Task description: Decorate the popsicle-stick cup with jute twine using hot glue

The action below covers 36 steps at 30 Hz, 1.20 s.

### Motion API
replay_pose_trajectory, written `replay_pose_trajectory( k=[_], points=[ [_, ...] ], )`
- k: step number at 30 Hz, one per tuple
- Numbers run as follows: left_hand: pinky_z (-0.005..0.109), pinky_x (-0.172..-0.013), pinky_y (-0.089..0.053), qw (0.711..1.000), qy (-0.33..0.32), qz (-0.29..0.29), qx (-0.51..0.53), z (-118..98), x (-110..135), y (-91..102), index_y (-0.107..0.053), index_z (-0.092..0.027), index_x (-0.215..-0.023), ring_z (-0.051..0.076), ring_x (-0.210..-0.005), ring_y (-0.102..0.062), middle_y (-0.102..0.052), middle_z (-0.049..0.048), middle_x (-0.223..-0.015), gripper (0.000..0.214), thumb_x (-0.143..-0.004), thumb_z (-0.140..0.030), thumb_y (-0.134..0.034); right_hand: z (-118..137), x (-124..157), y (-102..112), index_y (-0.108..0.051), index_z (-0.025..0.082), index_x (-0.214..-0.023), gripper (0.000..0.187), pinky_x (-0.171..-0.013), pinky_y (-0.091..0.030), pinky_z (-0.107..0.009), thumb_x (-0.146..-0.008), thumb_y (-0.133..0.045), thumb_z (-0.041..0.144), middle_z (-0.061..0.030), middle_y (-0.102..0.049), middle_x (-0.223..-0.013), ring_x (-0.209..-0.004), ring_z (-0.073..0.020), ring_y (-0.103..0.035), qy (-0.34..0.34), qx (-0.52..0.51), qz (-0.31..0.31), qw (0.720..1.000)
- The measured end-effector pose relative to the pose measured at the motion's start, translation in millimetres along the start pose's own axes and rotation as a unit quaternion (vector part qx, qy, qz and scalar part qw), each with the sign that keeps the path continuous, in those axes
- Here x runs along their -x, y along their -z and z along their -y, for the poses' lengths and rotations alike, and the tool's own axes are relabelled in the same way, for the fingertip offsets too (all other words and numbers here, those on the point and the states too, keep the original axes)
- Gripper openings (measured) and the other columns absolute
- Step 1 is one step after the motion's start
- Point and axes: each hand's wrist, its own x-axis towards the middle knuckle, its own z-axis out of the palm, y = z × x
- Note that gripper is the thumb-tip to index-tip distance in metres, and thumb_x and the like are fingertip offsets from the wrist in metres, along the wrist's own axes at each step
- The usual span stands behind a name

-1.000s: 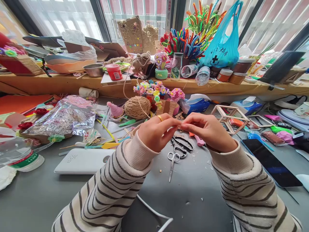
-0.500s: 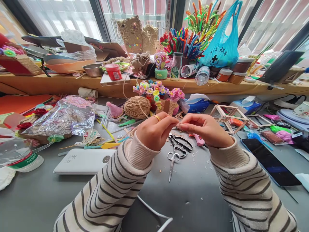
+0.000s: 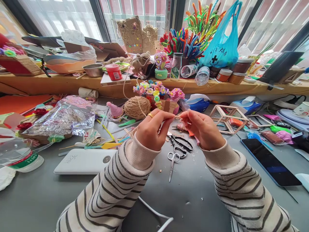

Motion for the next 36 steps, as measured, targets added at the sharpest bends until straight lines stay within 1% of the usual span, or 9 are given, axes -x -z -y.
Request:
replay_pose_trajectory(
  k=[4, 8, 14, 17, 22, 28, 31, 33, 36],
  points=[
    [0.019, -0.059, -0.048, 1.0, 0.01, -0.002, -0.005, -1.1, -0.3, 0.3, -0.062, -0.014, -0.081, 0.008, -0.061, -0.056, -0.066, 0.0022, -0.074, 0.006, -0.08, -0.011, -0.057, -0.4, 1.8, 0.6, -0.064, 0.022, -0.08, 0.024, -0.054, -0.041, -0.023, -0.066, -0.071, 0.04, 0.0009, -0.059, -0.076, -0.063, -0.0097, -0.051, 0.045, 0.08, -0.004, 0.996],
    [0.018, -0.056, -0.047, 1.0, 0.011, 0.002, 0.0, -1.9, -0.5, -0.1, -0.062, -0.013, -0.081, 0.007, -0.054, -0.051, -0.065, 0.0016, -0.072, 0.005, -0.08, -0.011, -0.057, -2.1, 2.9, -0.5, -0.061, 0.021, -0.073, 0.019, -0.061, -0.042, -0.024, -0.069, -0.07, 0.036, 0.0023, -0.056, -0.073, -0.064, -0.009, -0.049, 0.089, 0.085, -0.013, 0.992],
    [0.018, -0.057, -0.048, 1.0, 0.003, 0.008, 0.008, -1.0, 0.3, -0.7, -0.062, -0.014, -0.081, 0.008, -0.061, -0.057, -0.065, 0.0024, -0.073, 0.007, -0.081, -0.011, -0.056, -2.3, 3.8, -3.2, -0.055, 0.02, -0.071, 0.022, -0.053, -0.033, -0.023, -0.076, -0.062, 0.04, 0.004, -0.047, -0.065, -0.057, -0.0078, -0.041, 0.111, 0.117, -0.029, 0.987],
    [0.019, -0.059, -0.049, 1.0, 0.004, 0.007, 0.006, -1.3, 0.5, -0.5, -0.062, -0.014, -0.081, 0.009, -0.064, -0.058, -0.065, 0.0024, -0.073, 0.007, -0.081, -0.011, -0.056, -2.2, 4.5, -5.6, -0.054, 0.021, -0.071, 0.023, -0.055, -0.035, -0.024, -0.08, -0.057, 0.041, 0.0033, -0.047, -0.067, -0.058, -0.0087, -0.041, 0.122, 0.124, -0.022, 0.984],
    [0.019, -0.061, -0.049, 1.0, -0.004, 0.003, 0.005, -1.8, 0.1, -0.3, -0.061, -0.015, -0.081, 0.01, -0.069, -0.06, -0.065, 0.0027, -0.075, 0.007, -0.081, -0.011, -0.055, -1.0, 6.5, -9.6, -0.051, 0.021, -0.067, 0.026, -0.057, -0.035, -0.025, -0.084, -0.051, 0.041, 0.0024, -0.046, -0.067, -0.059, -0.0095, -0.042, 0.147, 0.167, -0.032, 0.974],
    [0.017, -0.064, -0.049, 1.0, -0.023, 0.006, 0.006, -1.6, 0.7, -1.7, -0.062, -0.011, -0.081, 0.009, -0.068, -0.06, -0.065, 0.004, -0.074, 0.007, -0.081, -0.01, -0.055, -0.4, 7.5, -10.4, -0.047, 0.02, -0.056, 0.034, -0.063, -0.035, -0.027, -0.086, -0.046, 0.036, 0.0017, -0.043, -0.063, -0.061, -0.0108, -0.042, 0.184, 0.214, -0.042, 0.958],
    [0.017, -0.064, -0.049, 1.0, -0.02, 0.01, 0.01, -2.3, 0.9, -1.4, -0.062, -0.012, -0.081, 0.009, -0.067, -0.059, -0.065, 0.0037, -0.075, 0.006, -0.081, -0.01, -0.056, -0.3, 7.0, -10.0, -0.046, 0.02, -0.055, 0.036, -0.065, -0.035, -0.028, -0.087, -0.046, 0.037, 0.0016, -0.043, -0.062, -0.062, -0.0113, -0.042, 0.185, 0.22, -0.04, 0.957],
    [0.017, -0.06, -0.048, 1.0, -0.009, 0.019, 0.016, -2.7, 0.6, -0.9, -0.062, -0.012, -0.081, 0.008, -0.063, -0.057, -0.065, 0.0031, -0.074, 0.006, -0.081, -0.011, -0.056, -0.6, 6.5, -10.1, -0.047, 0.02, -0.055, 0.036, -0.065, -0.035, -0.028, -0.086, -0.047, 0.039, 0.0016, -0.043, -0.062, -0.062, -0.0115, -0.043, 0.177, 0.211, -0.04, 0.961],
    [0.016, -0.053, -0.044, 0.999, 0.006, 0.032, 0.035, -3.0, 0.2, -0.4, -0.063, -0.012, -0.082, 0.006, -0.055, -0.052, -0.065, 0.0026, -0.073, 0.006, -0.08, -0.012, -0.057, -2.3, 5.9, -10.0, -0.05, 0.02, -0.058, 0.035, -0.061, -0.035, -0.027, -0.085, -0.049, 0.042, 0.0016, -0.044, -0.063, -0.06, -0.0108, -0.042, 0.159, 0.157, -0.045, 0.974]
  ],
)
